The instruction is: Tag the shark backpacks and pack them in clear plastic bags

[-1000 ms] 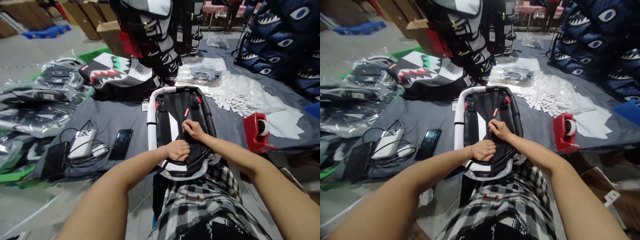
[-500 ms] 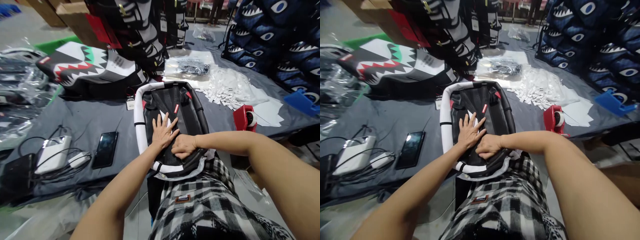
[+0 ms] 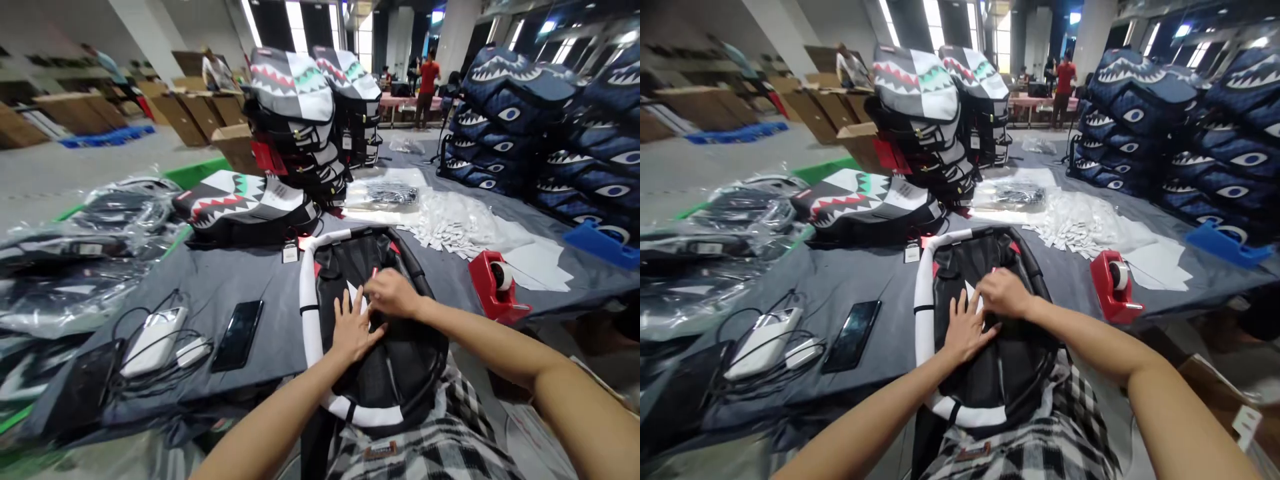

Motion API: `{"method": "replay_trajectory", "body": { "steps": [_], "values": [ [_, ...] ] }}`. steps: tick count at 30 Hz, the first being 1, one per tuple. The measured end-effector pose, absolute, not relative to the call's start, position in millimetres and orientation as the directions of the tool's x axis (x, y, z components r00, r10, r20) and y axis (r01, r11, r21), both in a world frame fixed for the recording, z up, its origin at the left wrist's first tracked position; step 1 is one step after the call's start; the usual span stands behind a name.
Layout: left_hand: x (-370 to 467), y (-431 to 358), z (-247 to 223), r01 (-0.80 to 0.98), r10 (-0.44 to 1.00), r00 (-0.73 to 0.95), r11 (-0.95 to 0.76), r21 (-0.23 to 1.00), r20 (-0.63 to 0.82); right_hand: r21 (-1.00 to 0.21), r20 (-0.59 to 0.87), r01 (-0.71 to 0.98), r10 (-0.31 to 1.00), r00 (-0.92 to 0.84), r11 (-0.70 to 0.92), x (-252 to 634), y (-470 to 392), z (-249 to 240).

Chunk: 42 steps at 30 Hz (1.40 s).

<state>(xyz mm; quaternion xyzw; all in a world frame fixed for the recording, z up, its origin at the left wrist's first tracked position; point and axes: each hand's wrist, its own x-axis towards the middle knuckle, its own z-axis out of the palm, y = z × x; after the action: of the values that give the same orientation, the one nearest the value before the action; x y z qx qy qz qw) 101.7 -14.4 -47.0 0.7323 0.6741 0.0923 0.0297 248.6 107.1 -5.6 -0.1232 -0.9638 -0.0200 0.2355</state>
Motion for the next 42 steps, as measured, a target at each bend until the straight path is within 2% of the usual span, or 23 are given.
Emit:
{"method": "replay_trajectory", "body": {
  "steps": [1,3,5,8,12,14,17,19,21,25,30,37,42],
  "values": [
    [99,-14,-43,0.98,0.993,0.092,-0.105,0.169,0.08,-0.08,0.474,0.392,0.381,-0.794,0.916,245,123,1],
    [91,-10,-32,0.976,0.989,0.143,-0.149,0.158,0.045,-0.177,0.385,0.617,0.631,-0.674,0.767,237,152,5],
    [82,0,-16,0.968,0.977,0.214,-0.213,0.13,0.004,-0.197,0.239,0.729,0.753,-0.613,0.656,230,171,-4],
    [76,30,10,0.959,0.962,0.272,-0.269,0.092,-0.015,-0.186,0.149,0.755,0.777,-0.612,0.629,227,180,-28],
    [80,85,15,0.981,0.965,0.183,-0.193,0.037,0.186,-0.227,0.23,0.724,0.758,-0.61,0.652,232,175,-53],
    [82,107,-1,0.987,0.953,0.146,-0.158,0.022,0.264,-0.328,0.354,0.673,0.747,-0.563,0.663,237,173,-60],
    [82,124,-34,0.986,0.95,0.143,-0.162,0.046,0.278,-0.542,0.54,0.529,0.753,-0.376,0.653,247,185,-58],
    [80,127,-50,0.982,0.944,0.154,-0.179,0.062,0.293,-0.649,0.532,0.484,0.805,-0.262,0.587,254,209,-48],
    [79,125,-58,0.979,0.937,0.159,-0.19,0.072,0.31,-0.692,0.454,0.517,0.86,-0.232,0.504,258,248,-34],
    [76,123,-59,0.977,0.932,0.151,-0.193,0.096,0.33,-0.662,0.316,0.624,0.909,-0.271,0.416,250,347,-17],
    [73,126,-59,0.973,0.933,0.162,-0.206,0.108,0.321,-0.588,0.196,0.733,0.94,-0.281,0.342,209,440,-29],
    [71,127,-56,0.973,0.957,0.159,-0.194,0.128,0.242,-0.528,0.081,0.827,0.981,-0.179,0.194,177,478,-66],
    [72,127,-55,0.972,0.956,0.156,-0.194,0.136,0.247,-0.491,0.016,0.854,0.982,-0.19,0.174,178,486,-61]
  ]
}}
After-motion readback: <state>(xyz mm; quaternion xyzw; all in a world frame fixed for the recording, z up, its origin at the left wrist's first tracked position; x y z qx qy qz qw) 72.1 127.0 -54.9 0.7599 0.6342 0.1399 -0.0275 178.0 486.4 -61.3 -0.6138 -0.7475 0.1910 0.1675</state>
